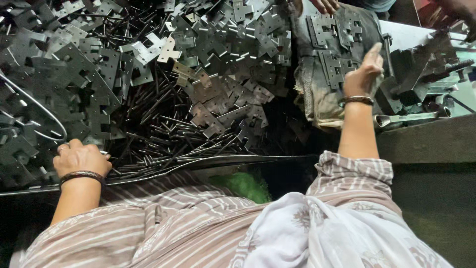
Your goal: The person sorts through a large bin of metal brackets and small metal rods by hand.
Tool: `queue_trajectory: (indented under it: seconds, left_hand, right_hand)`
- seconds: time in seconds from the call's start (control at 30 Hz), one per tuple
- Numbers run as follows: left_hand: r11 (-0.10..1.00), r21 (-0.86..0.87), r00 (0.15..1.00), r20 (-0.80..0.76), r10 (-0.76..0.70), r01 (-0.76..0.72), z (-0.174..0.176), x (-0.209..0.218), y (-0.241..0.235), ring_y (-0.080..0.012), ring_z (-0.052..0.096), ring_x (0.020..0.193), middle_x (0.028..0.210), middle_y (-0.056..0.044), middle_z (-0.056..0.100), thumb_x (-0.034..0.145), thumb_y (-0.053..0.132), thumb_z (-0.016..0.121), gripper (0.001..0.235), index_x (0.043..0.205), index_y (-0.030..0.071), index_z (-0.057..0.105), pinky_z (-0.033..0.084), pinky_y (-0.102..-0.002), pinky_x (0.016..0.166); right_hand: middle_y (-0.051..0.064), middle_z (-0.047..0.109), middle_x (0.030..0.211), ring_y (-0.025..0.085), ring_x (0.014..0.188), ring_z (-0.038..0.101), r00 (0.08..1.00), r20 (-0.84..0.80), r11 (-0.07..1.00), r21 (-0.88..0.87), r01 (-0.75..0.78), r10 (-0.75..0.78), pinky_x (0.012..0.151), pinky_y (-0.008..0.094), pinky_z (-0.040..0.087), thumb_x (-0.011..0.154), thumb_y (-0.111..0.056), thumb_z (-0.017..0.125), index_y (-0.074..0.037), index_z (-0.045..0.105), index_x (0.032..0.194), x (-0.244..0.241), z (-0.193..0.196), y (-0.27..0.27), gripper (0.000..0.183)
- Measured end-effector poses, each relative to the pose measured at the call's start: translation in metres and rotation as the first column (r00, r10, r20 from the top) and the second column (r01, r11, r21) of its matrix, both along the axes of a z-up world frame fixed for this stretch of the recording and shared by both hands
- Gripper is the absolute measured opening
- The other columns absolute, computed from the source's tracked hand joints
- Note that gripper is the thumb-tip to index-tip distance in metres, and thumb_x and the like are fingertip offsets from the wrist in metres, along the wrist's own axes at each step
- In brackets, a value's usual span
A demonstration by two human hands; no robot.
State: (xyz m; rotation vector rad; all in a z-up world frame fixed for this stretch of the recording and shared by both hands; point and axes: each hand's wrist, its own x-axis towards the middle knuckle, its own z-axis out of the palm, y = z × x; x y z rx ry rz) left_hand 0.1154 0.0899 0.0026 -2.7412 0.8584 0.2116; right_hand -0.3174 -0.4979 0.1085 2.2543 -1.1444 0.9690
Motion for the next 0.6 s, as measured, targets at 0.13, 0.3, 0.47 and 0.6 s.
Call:
queue_trajectory:
  seconds: [0.13, 0.3, 0.47, 0.6]
  left_hand:
    - [0.955, -0.284, 0.996, 0.053, -0.071, 0.083, 0.012, -0.013, -0.003, -0.0337, 0.06, 0.12, 0.125, -0.008, 0.068, 0.081, 0.05, 0.076, 0.035, 0.093, 0.018, 0.083, 0.051, -0.044, 0.095]
    - [0.245, -0.804, 0.728, -0.594, -0.343, -0.541, 0.012, -0.018, -0.01, -0.0264, 0.069, 0.108, 0.122, -0.011, 0.073, 0.092, 0.041, 0.072, 0.039, 0.108, 0.007, 0.077, 0.052, -0.033, 0.094]
    - [-0.189, -0.003, 0.164, -0.514, -0.842, -0.982, 0.006, -0.022, -0.005, -0.0263, 0.073, 0.1, 0.108, -0.012, 0.075, 0.092, 0.049, 0.072, 0.043, 0.104, 0.008, 0.068, 0.054, -0.033, 0.073]
    - [0.2, -0.757, 0.576, -0.616, -0.538, -0.623, -0.005, -0.037, -0.035, -0.0424, 0.069, 0.081, 0.091, -0.018, 0.074, 0.087, 0.035, 0.08, 0.035, 0.101, 0.004, 0.071, 0.057, -0.046, 0.069]
  right_hand:
    - [0.036, 0.066, 0.108, 0.049, 0.095, 0.067, 0.966, -0.216, 0.961, 0.207, 0.185, -0.14, 0.085, 0.048, 0.054, 0.077, 0.005, 0.062, 0.018, 0.051, 0.143, -0.059, -0.023, -0.053, 0.068]
    - [0.029, 0.07, 0.1, 0.048, 0.106, 0.067, 0.894, -0.447, 0.911, 0.357, 0.206, -0.027, 0.098, 0.054, 0.053, 0.09, -0.009, 0.058, 0.0, 0.073, 0.104, -0.053, -0.006, -0.065, 0.023]
    - [0.028, 0.071, 0.106, 0.043, 0.1, 0.069, 0.898, -0.24, 0.867, 0.438, -0.238, 0.368, 0.095, 0.051, 0.054, 0.105, -0.005, 0.058, 0.003, 0.066, 0.116, 0.056, 0.053, 0.033, 0.016]
    - [0.023, 0.071, 0.127, 0.034, 0.112, 0.071, 0.614, -0.048, 0.528, 0.566, -0.633, 0.788, 0.096, 0.038, 0.056, 0.101, -0.009, 0.072, -0.006, 0.065, 0.142, 0.173, 0.068, 0.154, 0.042]
